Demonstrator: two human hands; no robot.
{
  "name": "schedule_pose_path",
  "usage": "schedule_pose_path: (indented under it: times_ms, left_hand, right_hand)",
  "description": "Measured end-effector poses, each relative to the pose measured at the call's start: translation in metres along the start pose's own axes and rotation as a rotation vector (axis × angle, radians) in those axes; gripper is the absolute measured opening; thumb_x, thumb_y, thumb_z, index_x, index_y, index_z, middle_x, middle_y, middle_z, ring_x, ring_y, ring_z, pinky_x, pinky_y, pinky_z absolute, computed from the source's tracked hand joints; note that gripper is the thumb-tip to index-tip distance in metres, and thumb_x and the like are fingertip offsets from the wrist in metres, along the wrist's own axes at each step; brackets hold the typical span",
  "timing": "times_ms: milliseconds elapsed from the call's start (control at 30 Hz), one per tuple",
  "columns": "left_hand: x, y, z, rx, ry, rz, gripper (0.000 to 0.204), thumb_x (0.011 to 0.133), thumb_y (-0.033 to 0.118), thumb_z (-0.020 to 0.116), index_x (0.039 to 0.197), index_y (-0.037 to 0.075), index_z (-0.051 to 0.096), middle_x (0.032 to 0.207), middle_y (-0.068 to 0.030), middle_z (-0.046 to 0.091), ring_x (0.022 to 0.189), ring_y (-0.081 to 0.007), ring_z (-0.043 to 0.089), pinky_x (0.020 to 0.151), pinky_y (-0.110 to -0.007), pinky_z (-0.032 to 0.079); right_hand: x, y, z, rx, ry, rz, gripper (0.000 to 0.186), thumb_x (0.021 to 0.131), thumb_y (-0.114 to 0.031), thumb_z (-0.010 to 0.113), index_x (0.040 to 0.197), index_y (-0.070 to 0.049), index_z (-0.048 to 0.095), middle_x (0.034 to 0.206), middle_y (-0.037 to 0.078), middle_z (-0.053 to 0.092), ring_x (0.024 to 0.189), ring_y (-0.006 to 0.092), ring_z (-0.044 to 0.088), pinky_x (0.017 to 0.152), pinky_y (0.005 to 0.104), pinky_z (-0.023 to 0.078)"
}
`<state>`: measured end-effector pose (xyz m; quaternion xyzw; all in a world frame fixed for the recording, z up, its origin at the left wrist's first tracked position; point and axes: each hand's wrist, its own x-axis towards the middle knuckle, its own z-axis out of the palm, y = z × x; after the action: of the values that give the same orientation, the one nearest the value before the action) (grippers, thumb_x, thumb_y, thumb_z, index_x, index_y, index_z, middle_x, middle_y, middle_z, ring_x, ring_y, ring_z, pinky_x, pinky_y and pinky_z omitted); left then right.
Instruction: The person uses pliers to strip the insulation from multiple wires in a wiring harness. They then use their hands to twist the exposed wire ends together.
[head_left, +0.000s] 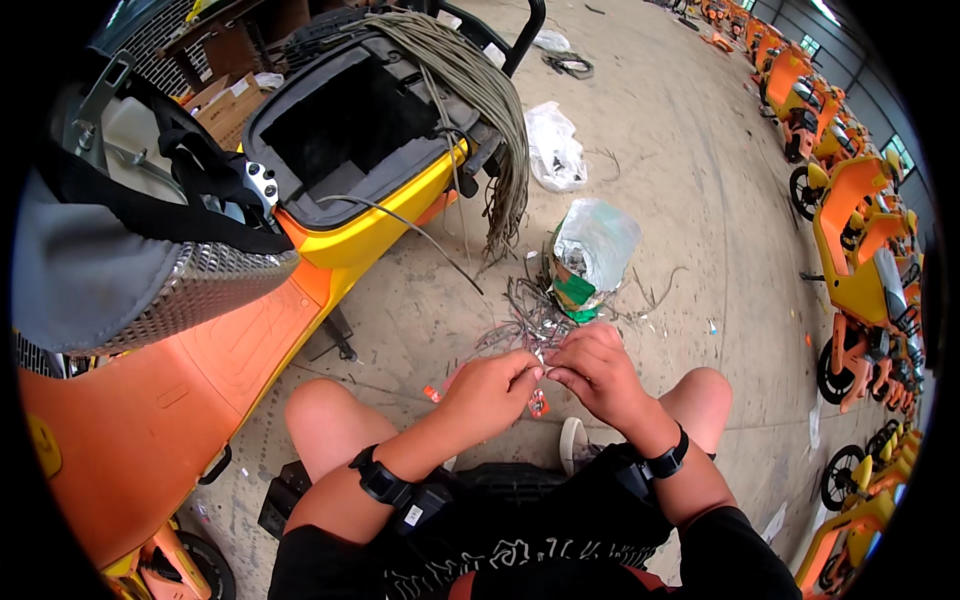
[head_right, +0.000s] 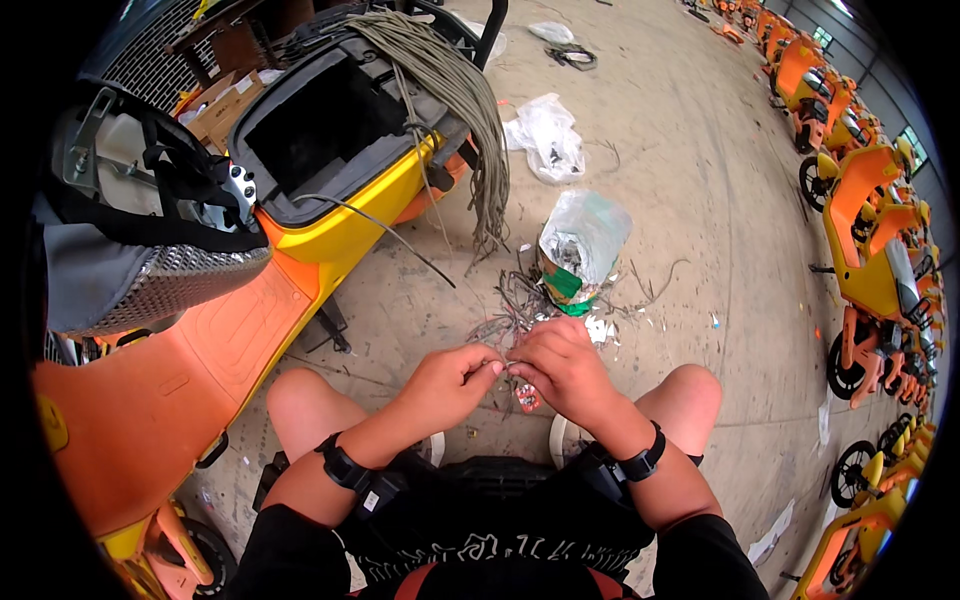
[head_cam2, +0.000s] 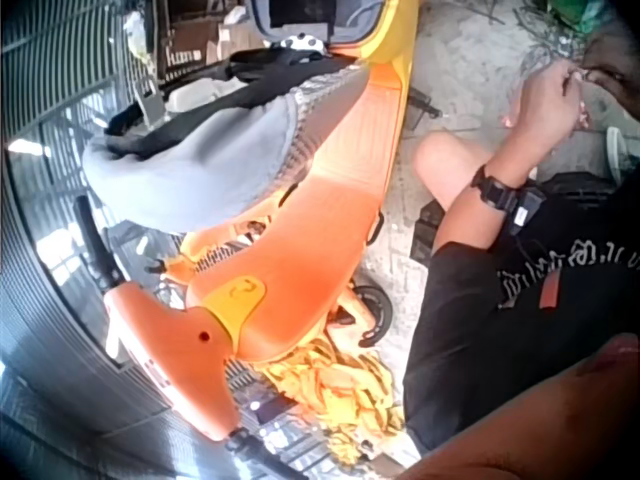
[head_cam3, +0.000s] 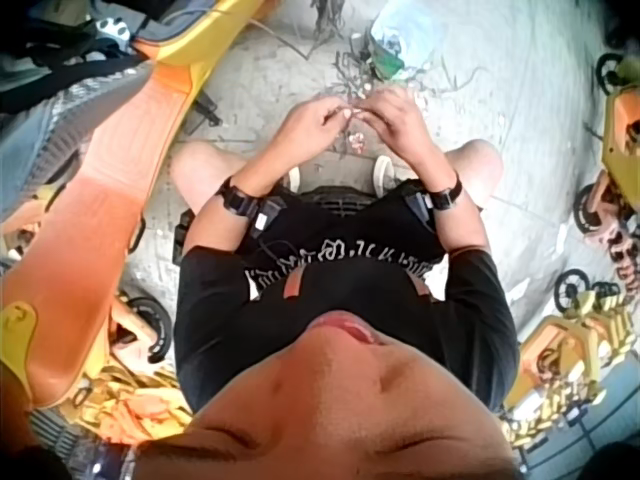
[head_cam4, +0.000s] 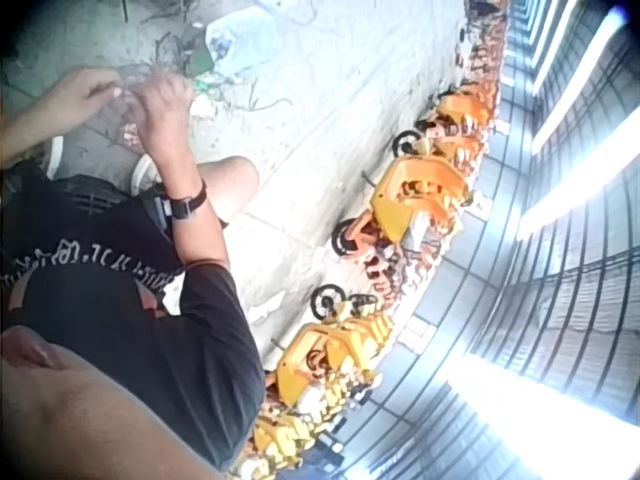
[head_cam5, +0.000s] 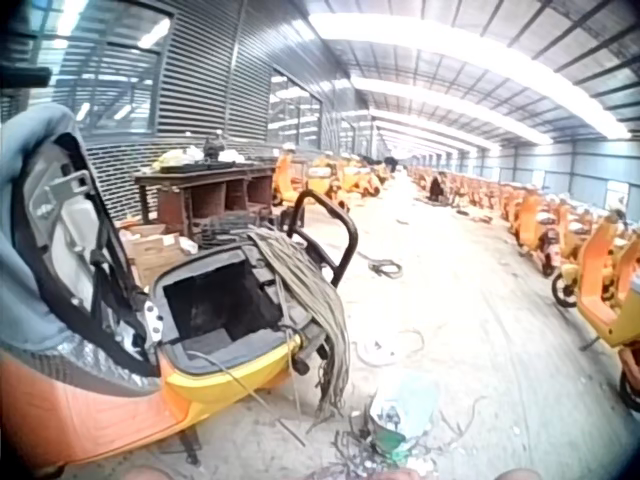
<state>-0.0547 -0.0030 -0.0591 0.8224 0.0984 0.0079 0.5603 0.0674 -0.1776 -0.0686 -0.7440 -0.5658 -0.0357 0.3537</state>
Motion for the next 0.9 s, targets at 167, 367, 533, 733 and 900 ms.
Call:
schedule_pose_path:
  times_ms: [167, 367, 533, 733, 900]
  left_hand:
    - [-0.001, -0.004, -0.003, -0.042, -0.054, -0.095, 0.020, 0.094, 0.027, 0.060, 0.096, 0.008, 0.067, 0.060, -0.0064, 0.059, 0.053, -0.0169, 0.055, 0.052, -0.034, 0.041]
    - [-0.003, 0.012, -0.008, -0.062, -0.118, -0.138, 0.022, 0.093, 0.028, 0.067, 0.099, 0.007, 0.070, 0.054, 0.0009, 0.047, 0.049, -0.0081, 0.040, 0.048, -0.030, 0.033]
    - [-0.006, 0.009, -0.005, 0.009, -0.069, -0.073, 0.019, 0.091, 0.026, 0.069, 0.096, 0.008, 0.072, 0.054, -0.0023, 0.049, 0.048, -0.0094, 0.040, 0.047, -0.030, 0.033]
    - [-0.005, 0.002, 0.004, 0.240, 0.134, 0.343, 0.012, 0.087, 0.022, 0.069, 0.089, 0.010, 0.072, 0.065, -0.0101, 0.063, 0.054, -0.0265, 0.061, 0.050, -0.035, 0.046]
    - [-0.007, -0.003, 0.007, 0.365, 0.176, 0.396, 0.012, 0.087, 0.022, 0.069, 0.089, 0.011, 0.073, 0.069, -0.0101, 0.065, 0.059, -0.0306, 0.063, 0.052, -0.037, 0.048]
  right_hand:
    - [0.000, -0.002, -0.004, 0.074, -0.032, 0.090, 0.012, 0.082, -0.011, 0.075, 0.091, -0.007, 0.068, 0.090, 0.007, 0.066, 0.091, 0.0275, 0.062, 0.083, 0.0378, 0.046]
    - [-0.009, -0.005, 0.000, 0.300, -0.121, 0.396, 0.015, 0.094, -0.015, 0.066, 0.088, -0.002, 0.066, 0.076, 0.009, 0.065, 0.070, 0.0217, 0.063, 0.068, 0.0336, 0.050]
    - [-0.011, -0.007, -0.001, 0.601, -0.234, 0.683, 0.032, 0.100, -0.023, 0.060, 0.080, 0.002, 0.063, 0.065, 0.004, 0.059, 0.063, 0.0158, 0.059, 0.063, 0.0309, 0.049]
    - [-0.008, -0.002, -0.007, 1.337, -0.191, 1.210, 0.037, 0.099, -0.025, 0.061, 0.069, -0.004, 0.057, 0.055, 0.002, 0.046, 0.057, 0.0188, 0.055, 0.056, 0.0298, 0.045]
    - [-0.006, 0.000, -0.014, 1.260, -0.139, 1.332, 0.037, 0.099, -0.026, 0.061, 0.069, -0.004, 0.057, 0.055, 0.002, 0.049, 0.055, 0.0178, 0.053, 0.057, 0.0307, 0.044]
